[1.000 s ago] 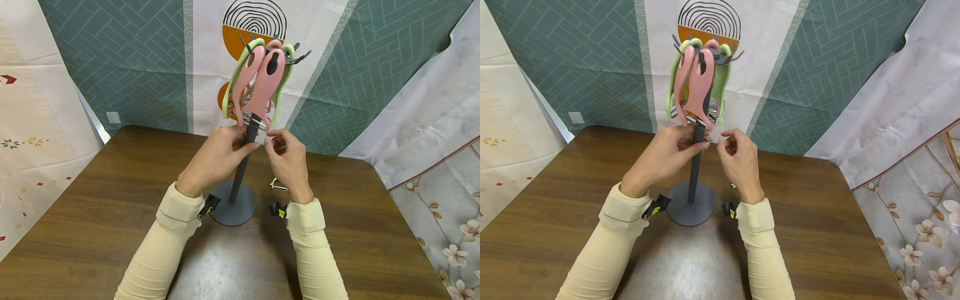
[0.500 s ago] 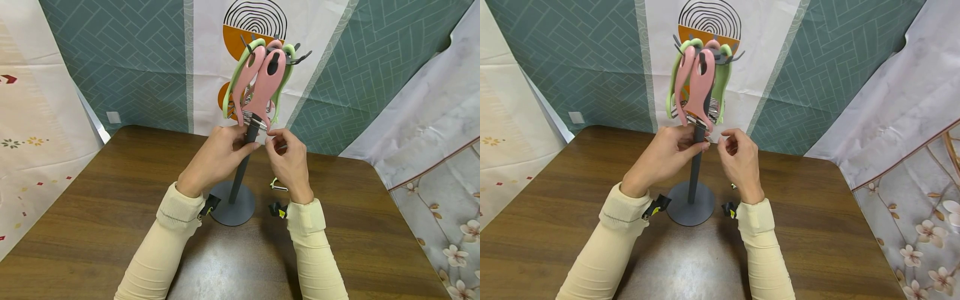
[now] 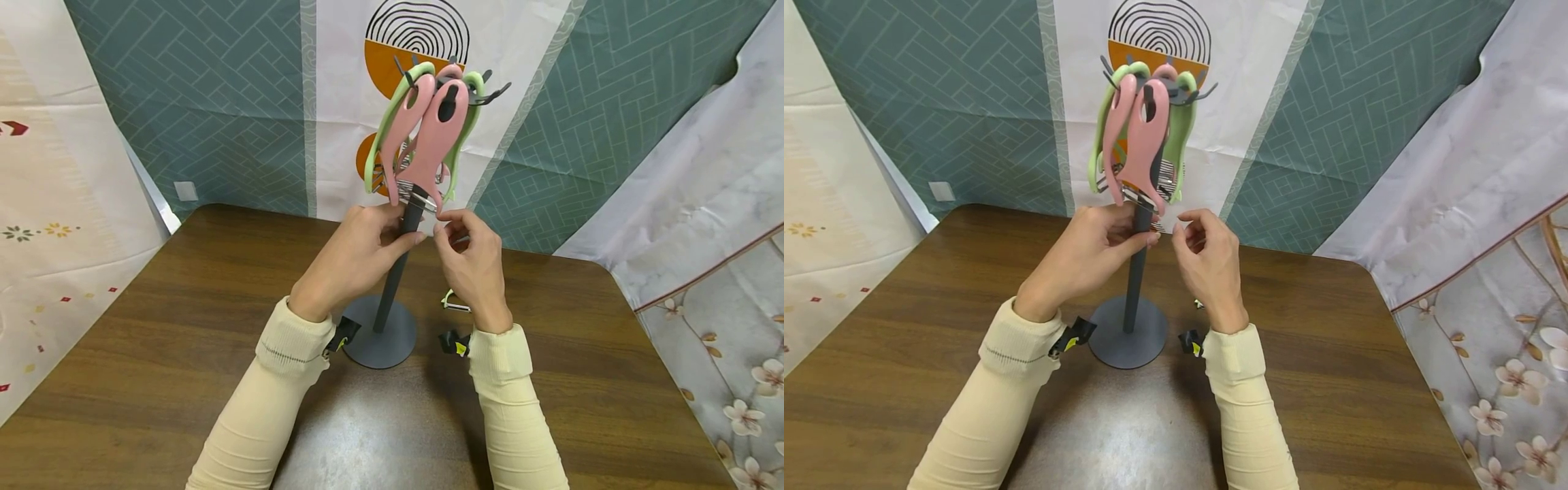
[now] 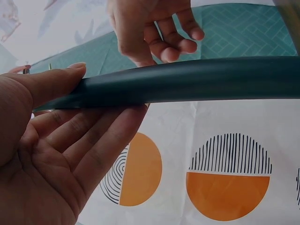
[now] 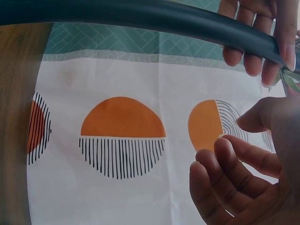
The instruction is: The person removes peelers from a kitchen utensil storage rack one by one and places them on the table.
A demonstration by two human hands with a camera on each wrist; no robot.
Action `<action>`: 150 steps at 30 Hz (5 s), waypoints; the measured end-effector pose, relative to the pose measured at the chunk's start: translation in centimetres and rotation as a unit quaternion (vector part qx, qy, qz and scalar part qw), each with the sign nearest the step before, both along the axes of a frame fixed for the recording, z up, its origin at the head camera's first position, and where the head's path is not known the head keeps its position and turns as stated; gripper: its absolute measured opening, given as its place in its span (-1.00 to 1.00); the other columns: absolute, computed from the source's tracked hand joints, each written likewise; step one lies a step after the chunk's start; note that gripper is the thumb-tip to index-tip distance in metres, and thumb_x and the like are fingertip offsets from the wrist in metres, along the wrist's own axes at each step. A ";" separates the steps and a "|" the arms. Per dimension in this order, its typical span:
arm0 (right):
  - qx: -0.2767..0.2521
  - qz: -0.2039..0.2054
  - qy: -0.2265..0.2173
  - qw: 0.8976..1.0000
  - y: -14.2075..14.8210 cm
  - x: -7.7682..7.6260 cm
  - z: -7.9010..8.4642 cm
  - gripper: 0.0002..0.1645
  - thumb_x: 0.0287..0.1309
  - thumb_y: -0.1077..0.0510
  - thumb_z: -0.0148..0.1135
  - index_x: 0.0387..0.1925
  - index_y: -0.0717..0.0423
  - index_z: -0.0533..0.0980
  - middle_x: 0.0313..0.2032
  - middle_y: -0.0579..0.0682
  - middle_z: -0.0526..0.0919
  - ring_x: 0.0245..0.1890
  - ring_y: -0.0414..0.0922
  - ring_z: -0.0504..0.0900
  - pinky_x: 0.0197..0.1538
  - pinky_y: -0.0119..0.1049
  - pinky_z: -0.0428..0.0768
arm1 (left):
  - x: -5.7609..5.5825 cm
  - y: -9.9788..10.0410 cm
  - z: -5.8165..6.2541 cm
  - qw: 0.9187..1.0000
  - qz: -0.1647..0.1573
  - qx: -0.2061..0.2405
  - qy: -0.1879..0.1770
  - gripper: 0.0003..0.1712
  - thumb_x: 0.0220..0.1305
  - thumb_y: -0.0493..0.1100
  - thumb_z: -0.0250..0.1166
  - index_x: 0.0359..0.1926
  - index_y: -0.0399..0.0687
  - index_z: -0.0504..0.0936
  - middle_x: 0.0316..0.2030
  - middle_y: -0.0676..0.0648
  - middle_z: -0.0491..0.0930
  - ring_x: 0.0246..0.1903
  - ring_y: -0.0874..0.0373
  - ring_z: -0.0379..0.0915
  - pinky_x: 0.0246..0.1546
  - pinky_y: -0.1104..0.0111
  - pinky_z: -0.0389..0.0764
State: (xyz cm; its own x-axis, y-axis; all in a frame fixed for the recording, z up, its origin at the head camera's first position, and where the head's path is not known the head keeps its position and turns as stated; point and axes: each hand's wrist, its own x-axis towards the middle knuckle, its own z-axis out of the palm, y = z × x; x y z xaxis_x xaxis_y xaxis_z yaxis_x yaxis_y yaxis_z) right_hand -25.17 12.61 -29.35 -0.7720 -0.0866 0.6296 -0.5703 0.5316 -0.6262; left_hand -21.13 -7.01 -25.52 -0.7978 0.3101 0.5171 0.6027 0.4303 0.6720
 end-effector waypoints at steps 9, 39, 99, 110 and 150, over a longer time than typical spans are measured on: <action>-0.006 0.006 0.004 1.000 0.0 0.1 0.1 -0.81 0.35 0.15 0.24 -0.07 0.11 0.65 -0.41 0.03 0.64 -0.38 -0.16 0.60 -0.27 -0.41 0.59 | 0.0 0.2 0.1 1.000 0.000 -0.004 0.008 -0.88 0.41 -0.13 0.34 -0.11 -0.02 0.70 -0.30 0.06 0.68 -0.40 0.25 0.58 -0.32 0.34 0.57; -0.100 0.036 0.051 0.993 0.1 1.3 1.3 -0.82 0.34 0.21 0.24 -0.08 0.19 0.63 -0.40 0.06 0.61 -0.46 -0.19 0.55 -0.27 -0.43 0.58 | 0.0 0.7 0.0 1.000 -0.017 0.005 0.019 -0.80 0.38 -0.16 0.36 -0.03 -0.08 0.72 -0.20 0.03 0.73 -0.32 0.24 0.68 -0.28 0.35 0.63; -0.248 0.059 0.178 0.950 -0.3 6.3 5.4 -0.77 0.24 0.29 0.16 -0.21 0.45 0.58 -0.35 -0.08 0.60 -0.44 -0.15 0.59 -0.39 -0.38 0.54 | 0.8 2.1 0.1 0.997 -0.020 -0.006 0.071 -0.85 0.24 -0.14 0.49 -0.30 -0.09 0.69 -0.41 0.03 0.75 -0.42 0.31 0.72 -0.33 0.45 0.69; -0.258 0.059 0.189 0.946 -0.4 6.7 5.7 -0.76 0.21 0.29 0.17 -0.27 0.49 0.56 -0.34 -0.01 0.63 -0.46 -0.14 0.59 -0.36 -0.36 0.57 | 0.9 2.3 0.1 0.996 -0.012 -0.014 0.087 -0.81 0.26 -0.14 0.48 -0.40 -0.07 0.64 -0.50 0.04 0.71 -0.48 0.36 0.67 -0.44 0.45 0.61; -0.241 0.007 0.216 0.946 -1.1 8.1 6.3 -0.51 0.14 -0.01 0.39 -0.29 0.43 0.59 -0.34 -0.15 0.60 -0.27 -0.13 0.57 -0.23 -0.38 0.57 | 1.6 3.5 0.2 0.993 0.000 -0.041 0.110 -0.87 0.29 -0.14 0.45 -0.25 -0.06 0.68 -0.41 0.03 0.74 -0.41 0.28 0.68 -0.33 0.40 0.68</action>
